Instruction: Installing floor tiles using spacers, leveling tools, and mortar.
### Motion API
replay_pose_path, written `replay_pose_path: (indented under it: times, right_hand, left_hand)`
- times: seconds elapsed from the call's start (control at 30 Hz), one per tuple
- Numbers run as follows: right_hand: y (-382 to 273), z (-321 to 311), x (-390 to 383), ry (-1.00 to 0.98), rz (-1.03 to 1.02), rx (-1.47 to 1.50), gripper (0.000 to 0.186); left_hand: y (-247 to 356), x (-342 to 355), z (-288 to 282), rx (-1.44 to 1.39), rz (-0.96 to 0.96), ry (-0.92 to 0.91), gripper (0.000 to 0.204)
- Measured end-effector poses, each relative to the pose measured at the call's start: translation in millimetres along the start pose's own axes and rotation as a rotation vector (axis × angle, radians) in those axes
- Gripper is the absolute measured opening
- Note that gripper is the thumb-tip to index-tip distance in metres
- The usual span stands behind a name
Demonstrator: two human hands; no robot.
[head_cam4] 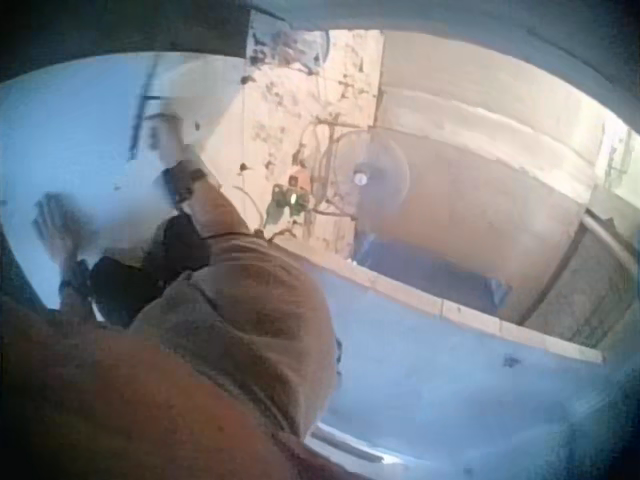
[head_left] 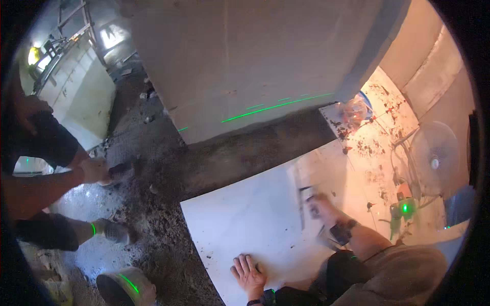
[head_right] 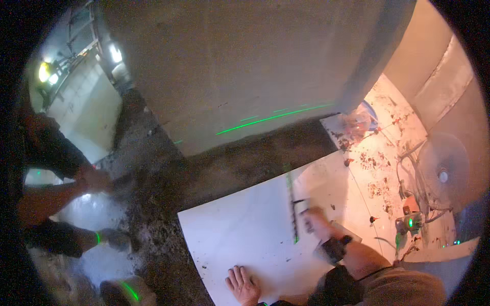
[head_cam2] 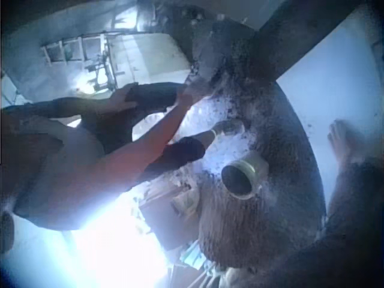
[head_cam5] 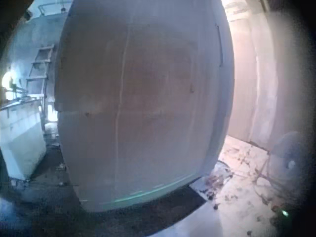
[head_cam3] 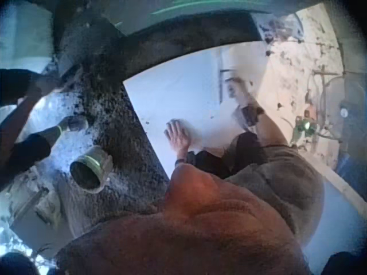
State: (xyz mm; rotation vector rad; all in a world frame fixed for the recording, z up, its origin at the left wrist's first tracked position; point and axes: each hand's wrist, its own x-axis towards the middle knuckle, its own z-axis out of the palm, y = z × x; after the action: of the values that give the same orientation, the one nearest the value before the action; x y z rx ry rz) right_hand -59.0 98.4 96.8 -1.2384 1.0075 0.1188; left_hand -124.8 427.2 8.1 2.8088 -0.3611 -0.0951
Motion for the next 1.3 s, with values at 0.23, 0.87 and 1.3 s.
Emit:
replay_pose_path:
  times: [0.23, 0.87, 1.3]
  right_hand:
    - [-19.1, -45.2, -16.2, 0.179, 0.015, 0.123, 0.009]
    - [-100.0, 294.2, -8.5, -0.434, -0.044, -0.199, 0.019]
    - [-126.8, 423.7, 78.0, -0.367, -0.236, -0.163, 0.022]
  left_hand:
    - [6.7, 0.9, -6.8, -0.008, -0.043, -0.078, 0.055]
    - [-11.9, 2.8, -10.8, -0.089, -0.014, 0.019, 0.051]
    - [-12.8, 10.7, -19.3, -0.090, -0.034, 0.015, 0.046]
